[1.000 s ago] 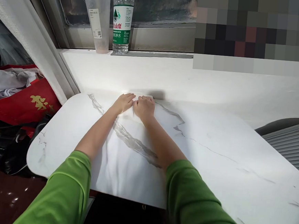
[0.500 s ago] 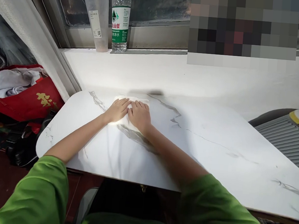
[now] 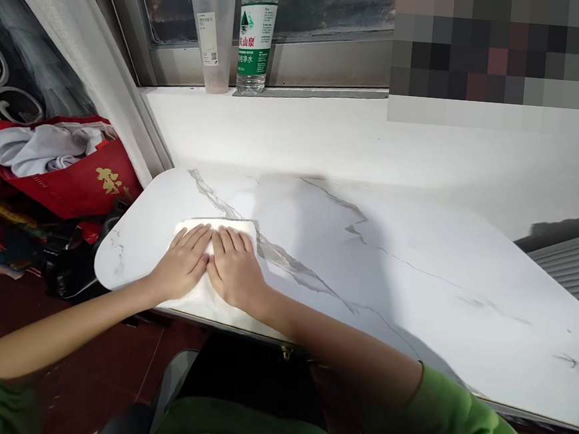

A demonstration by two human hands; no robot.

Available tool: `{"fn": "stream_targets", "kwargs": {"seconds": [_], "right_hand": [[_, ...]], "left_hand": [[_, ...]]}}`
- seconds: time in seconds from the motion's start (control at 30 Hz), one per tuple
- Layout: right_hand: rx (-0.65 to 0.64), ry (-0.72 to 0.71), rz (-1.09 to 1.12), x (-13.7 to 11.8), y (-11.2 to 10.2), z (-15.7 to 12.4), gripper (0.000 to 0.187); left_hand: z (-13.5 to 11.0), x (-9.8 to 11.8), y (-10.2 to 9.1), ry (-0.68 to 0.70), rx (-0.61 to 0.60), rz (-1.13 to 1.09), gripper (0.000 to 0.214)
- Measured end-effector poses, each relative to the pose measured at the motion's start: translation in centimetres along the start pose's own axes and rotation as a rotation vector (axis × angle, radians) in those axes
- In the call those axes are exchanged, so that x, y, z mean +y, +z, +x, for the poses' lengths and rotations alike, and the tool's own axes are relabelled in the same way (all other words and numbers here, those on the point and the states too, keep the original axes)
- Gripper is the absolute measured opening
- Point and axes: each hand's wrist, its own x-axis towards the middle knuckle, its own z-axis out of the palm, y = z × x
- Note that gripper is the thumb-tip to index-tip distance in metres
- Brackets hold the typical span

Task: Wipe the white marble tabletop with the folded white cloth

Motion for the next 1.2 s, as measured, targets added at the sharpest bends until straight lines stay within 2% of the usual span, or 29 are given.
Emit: {"fn": "stream_targets", "kwargs": {"seconds": [0.07,0.13,0.43,0.5,0.57,0.7,0.87,1.0,1.2], "right_hand": [[0.008,-0.005,0.015,0.8,0.5,1.4,0.052],[0.026,0.003,0.026,2.2,1.3,3.4,0.050],[0.087,0.246,0.009,10.3,4.9,14.2,0.042],[0.096,0.268,0.003,11.5,5.4,15.5,0.041],[0.115,0.268,-0.010,12.2,5.9,16.1,0.040],[0.140,0.250,-0.026,12.3,6.1,15.8,0.041],[0.123,0.234,-0.010,10.1,5.3,13.7,0.042],[0.070,0.235,-0.022,6.2,4.0,11.0,0.048],[-0.064,0.141,-0.072,-1.7,1.5,7.4,0.052]], "left_hand": [[1.3,-0.8,0.1,-0.011,-0.004,0.001,0.053],[3.6,-2.1,0.5,-0.013,-0.004,0.001,0.053],[19.3,-8.7,2.6,0.109,0.037,-0.041,0.050],[21.3,-9.5,3.1,0.119,0.054,-0.055,0.049],[22.3,-9.9,3.4,0.125,0.063,-0.061,0.049],[21.9,-10.1,3.7,0.131,0.073,-0.053,0.048],[19.1,-9.3,3.3,0.120,0.061,-0.034,0.048],[14.5,-8.7,2.3,0.133,0.036,-0.063,0.049],[5.1,-8.6,-0.1,0.112,-0.001,-0.101,0.053]]}}
